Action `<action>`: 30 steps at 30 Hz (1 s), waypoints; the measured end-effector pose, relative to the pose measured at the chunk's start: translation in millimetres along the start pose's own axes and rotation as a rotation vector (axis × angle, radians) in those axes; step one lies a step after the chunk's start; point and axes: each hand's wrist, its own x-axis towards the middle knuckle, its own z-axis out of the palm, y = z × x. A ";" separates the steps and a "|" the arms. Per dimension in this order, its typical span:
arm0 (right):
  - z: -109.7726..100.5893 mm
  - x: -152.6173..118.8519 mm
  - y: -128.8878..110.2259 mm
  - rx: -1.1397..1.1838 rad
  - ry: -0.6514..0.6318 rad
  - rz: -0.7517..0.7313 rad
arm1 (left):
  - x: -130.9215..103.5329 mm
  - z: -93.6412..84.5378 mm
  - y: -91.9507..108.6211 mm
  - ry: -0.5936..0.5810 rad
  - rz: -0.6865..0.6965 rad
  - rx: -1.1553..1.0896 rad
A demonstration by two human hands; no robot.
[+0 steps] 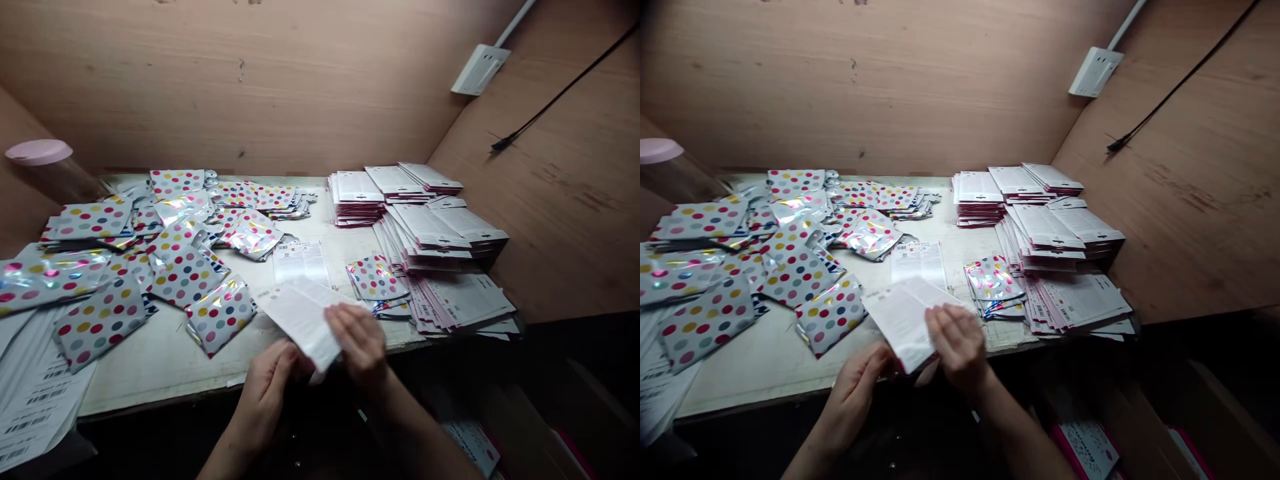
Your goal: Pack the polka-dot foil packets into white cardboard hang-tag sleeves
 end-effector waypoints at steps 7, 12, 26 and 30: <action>-107.0 28.7 176.1 -0.601 0.194 0.259 | -14.2 -15.1 -15.2 0.081 -0.061 0.113; -104.5 37.2 216.5 -0.582 -0.053 0.333 | -6.8 -7.2 -30.3 0.129 -0.063 0.197; 52.7 1.6 -12.4 1.887 0.042 1.471 | 66.5 15.1 -57.2 0.396 -0.178 0.662; 65.1 13.6 -17.9 2.112 0.218 1.521 | 47.2 15.3 -46.2 0.278 -0.149 0.592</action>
